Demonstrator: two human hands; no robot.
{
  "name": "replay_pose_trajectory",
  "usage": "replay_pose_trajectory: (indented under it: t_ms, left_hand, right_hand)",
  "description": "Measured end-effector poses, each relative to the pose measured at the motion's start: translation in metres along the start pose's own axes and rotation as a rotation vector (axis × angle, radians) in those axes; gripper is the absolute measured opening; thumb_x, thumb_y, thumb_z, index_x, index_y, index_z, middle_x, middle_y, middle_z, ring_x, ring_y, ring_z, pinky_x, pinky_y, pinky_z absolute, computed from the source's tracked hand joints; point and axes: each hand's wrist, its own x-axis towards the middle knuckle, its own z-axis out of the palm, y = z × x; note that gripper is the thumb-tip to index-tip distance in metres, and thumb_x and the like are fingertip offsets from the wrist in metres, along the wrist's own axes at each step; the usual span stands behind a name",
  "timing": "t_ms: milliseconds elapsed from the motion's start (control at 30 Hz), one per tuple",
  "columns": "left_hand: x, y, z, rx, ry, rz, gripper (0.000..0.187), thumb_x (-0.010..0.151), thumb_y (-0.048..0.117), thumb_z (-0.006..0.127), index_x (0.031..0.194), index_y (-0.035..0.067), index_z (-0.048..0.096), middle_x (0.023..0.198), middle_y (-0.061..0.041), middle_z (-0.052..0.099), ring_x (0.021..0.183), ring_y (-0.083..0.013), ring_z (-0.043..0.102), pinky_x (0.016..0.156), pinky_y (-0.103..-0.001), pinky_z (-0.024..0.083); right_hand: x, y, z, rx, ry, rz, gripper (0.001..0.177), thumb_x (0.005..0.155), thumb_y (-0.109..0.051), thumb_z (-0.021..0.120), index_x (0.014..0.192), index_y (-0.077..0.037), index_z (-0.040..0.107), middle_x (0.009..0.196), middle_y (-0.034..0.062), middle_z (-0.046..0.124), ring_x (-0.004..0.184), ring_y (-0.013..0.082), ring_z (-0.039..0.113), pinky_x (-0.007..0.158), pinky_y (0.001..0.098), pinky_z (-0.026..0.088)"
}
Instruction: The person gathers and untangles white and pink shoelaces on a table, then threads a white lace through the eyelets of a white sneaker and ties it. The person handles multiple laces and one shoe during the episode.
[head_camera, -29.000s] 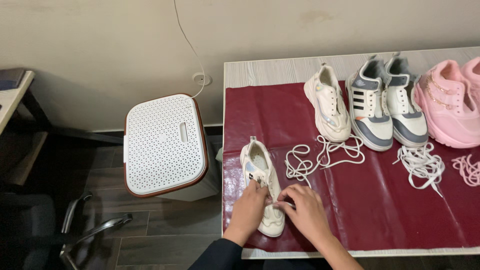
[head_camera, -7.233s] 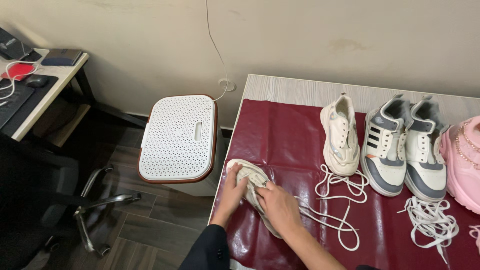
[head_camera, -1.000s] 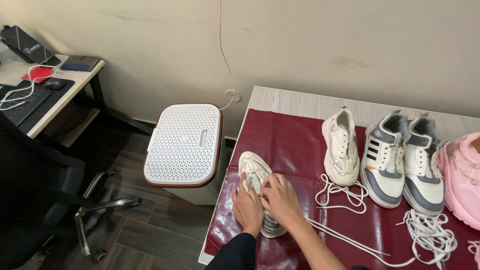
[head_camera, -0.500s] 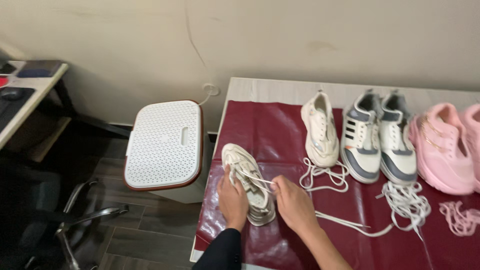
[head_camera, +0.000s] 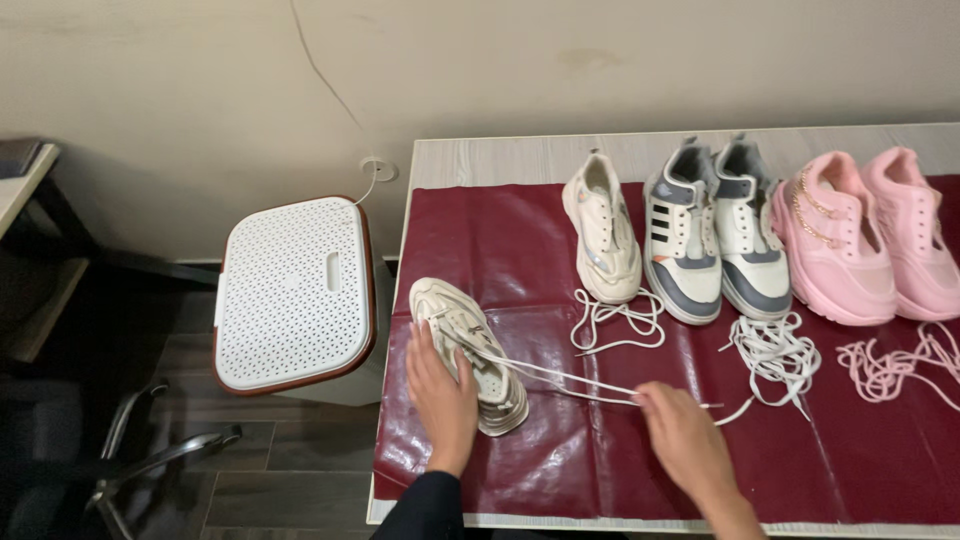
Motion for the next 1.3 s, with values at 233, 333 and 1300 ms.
replay_pose_trajectory:
  t_ms: [233, 333, 1300]
  left_hand:
    - [-0.031, 0.014, 0.017, 0.352, -0.144, 0.862, 0.055, 0.09, 0.019, 0.058, 0.144, 0.018, 0.048, 0.156, -0.018, 0.042, 0.143, -0.0339, 0.039, 0.115, -0.052, 0.032]
    - [-0.053, 0.036, 0.026, 0.207, -0.357, 0.994, 0.049, 0.097, 0.017, 0.056, 0.146, 0.013, 0.053, 0.155, -0.012, 0.048, 0.145, -0.0284, 0.044, 0.117, -0.046, 0.037]
    - [-0.082, 0.026, 0.05, 0.202, -0.649, 0.934, 0.055, 0.094, 0.019, 0.054, 0.146, 0.003, 0.05, 0.156, -0.016, 0.043, 0.145, -0.0307, 0.038, 0.116, -0.044, 0.03]
  right_hand:
    - [-0.011, 0.066, -0.011, -0.044, 0.068, 0.128, 0.029, 0.1, -0.029, 0.052, 0.114, -0.009, 0.068, 0.105, 0.0092, 0.074, 0.096, 0.0239, 0.073, 0.093, 0.0424, 0.057]
    - [-0.019, 0.077, -0.025, -0.05, 0.082, 0.26, 0.031, 0.102, -0.032, 0.051, 0.116, -0.01, 0.069, 0.105, 0.0081, 0.075, 0.097, 0.0245, 0.073, 0.089, 0.0427, 0.058]
    - [-0.017, 0.078, -0.018, -0.086, 0.191, 0.356, 0.033, 0.094, -0.036, 0.063, 0.122, -0.021, 0.071, 0.12, 0.0024, 0.068, 0.111, 0.0244, 0.065, 0.084, 0.0398, 0.058]
